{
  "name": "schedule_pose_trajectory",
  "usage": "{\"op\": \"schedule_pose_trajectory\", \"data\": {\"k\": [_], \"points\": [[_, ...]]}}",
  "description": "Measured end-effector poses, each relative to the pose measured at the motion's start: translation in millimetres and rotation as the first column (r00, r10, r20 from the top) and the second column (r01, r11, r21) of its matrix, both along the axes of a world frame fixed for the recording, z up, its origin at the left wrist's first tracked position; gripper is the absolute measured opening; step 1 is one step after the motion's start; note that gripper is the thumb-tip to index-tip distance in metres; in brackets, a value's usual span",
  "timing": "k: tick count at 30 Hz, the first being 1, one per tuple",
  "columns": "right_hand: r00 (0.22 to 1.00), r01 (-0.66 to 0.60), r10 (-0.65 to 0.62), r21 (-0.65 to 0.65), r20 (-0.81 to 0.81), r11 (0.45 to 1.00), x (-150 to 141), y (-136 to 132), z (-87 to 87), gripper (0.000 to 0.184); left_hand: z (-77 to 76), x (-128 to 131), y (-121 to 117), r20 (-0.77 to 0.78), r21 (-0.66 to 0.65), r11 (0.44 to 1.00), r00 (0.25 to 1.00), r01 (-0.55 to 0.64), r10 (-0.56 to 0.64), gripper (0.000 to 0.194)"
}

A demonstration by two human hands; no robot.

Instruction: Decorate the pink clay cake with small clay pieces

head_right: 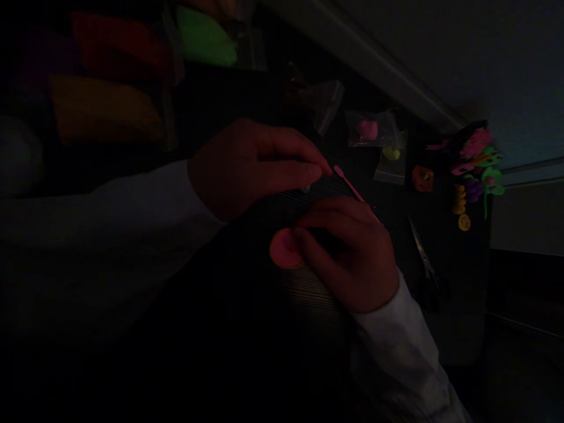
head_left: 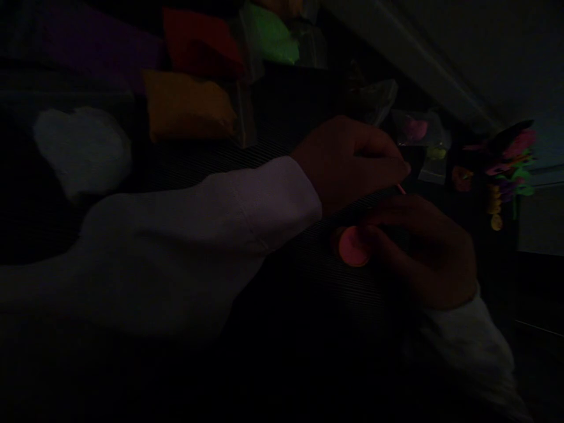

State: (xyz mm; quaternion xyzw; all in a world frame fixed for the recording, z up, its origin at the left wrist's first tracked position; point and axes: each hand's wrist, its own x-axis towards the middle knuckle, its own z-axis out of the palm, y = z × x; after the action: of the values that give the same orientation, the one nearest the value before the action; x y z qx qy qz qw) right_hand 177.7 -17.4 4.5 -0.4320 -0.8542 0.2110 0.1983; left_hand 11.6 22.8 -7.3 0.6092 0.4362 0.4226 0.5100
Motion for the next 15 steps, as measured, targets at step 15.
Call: {"op": "schedule_pose_trajectory", "data": {"k": [15], "points": [[0.999,-0.043,0.042,-0.032,-0.029,0.999,5.1,-0.7,1.5,0.013,-0.8,0.6,0.8,-0.033,0.016,1.000,0.999,0.002,-0.002,0.014]]}}
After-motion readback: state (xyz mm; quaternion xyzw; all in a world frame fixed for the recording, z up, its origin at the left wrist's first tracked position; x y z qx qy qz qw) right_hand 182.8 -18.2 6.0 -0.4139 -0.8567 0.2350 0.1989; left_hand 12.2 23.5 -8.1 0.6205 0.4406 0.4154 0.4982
